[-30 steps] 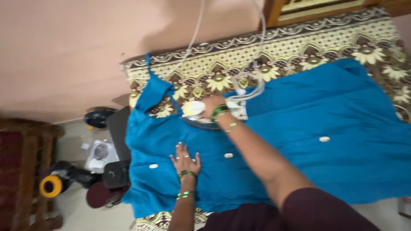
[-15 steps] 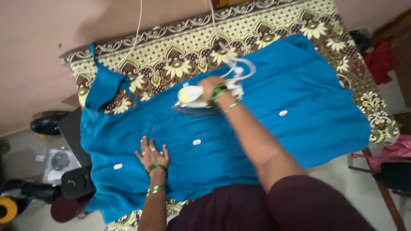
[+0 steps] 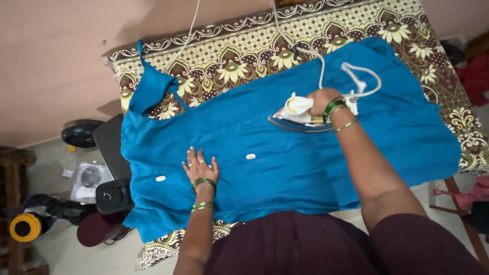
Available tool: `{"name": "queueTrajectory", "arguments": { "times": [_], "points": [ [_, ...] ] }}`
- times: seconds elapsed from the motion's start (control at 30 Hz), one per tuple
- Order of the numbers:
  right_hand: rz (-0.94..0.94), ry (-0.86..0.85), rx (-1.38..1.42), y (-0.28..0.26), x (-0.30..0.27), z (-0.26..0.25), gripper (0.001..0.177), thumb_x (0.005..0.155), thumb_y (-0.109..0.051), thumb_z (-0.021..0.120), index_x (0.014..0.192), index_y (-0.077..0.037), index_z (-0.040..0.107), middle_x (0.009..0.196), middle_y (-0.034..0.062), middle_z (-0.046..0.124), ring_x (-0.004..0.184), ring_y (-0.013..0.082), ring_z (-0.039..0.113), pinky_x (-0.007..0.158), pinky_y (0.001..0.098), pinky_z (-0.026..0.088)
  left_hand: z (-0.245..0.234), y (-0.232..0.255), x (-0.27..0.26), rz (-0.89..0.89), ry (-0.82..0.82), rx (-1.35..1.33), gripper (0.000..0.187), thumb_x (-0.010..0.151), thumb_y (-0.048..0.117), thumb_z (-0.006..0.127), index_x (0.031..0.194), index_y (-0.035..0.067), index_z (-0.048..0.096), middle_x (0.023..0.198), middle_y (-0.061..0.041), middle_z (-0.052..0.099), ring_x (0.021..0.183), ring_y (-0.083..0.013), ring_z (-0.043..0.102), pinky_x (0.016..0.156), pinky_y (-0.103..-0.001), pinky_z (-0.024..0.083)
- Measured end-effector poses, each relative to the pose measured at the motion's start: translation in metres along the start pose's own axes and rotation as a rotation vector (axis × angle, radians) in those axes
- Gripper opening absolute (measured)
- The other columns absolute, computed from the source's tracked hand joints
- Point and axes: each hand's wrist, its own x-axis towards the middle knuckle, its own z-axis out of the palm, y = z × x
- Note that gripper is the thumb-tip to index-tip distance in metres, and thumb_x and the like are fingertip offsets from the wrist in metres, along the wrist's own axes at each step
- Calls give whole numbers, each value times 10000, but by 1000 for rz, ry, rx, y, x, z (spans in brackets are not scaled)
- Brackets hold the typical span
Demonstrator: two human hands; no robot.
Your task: The person irons a blue dress laid out on a patterned ironing board. They use a white electric iron to smooth the fabric, repeatedly adjusting the garment and moving the iron across different sections. The person finishes by folding the dress and placing it on a nearby chair.
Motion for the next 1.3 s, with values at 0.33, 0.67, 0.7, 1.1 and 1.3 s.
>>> {"name": "queueTrajectory", "arguments": {
  "times": [0.33,0.67,0.7,1.1,1.3],
  "points": [
    [-203,19,152,-148,-48,0,349,765,-439,744,1112,-414,771,1052,53,761,968,318,722,856,456,576,-9,4,1,-4,-58,30,606,952,455,542,1424,76,548,1631,-162,329,1531,-322,262,1218,-610,164],
    [-140,178,152,-136,-57,10,255,781,-267,689,1007,-296,804,948,94,775,917,336,733,813,487,574,-8,2,0,10,-49,64,631,942,473,547,1435,79,550,1647,-153,327,1543,-312,267,1216,-609,188],
    [-121,192,154,-131,-55,11,239,786,-272,693,999,-282,804,941,104,771,914,342,732,804,492,574,-7,2,2,28,-42,55,634,944,470,548,1439,73,549,1647,-162,325,1541,-320,266,1215,-611,189],
    [-87,268,49,27,-39,17,177,762,-336,711,896,-246,786,893,116,762,865,366,731,748,512,583,3,-6,9,-68,-279,198,725,965,557,383,1605,249,240,1727,-53,68,1577,-264,75,1154,-713,89],
    [-77,304,-31,136,-32,14,188,756,-338,714,906,-247,780,873,127,760,827,383,736,729,520,586,24,7,16,-197,-325,247,764,951,529,453,1623,228,252,1721,-79,59,1558,-281,72,1148,-738,17]
  ]
}}
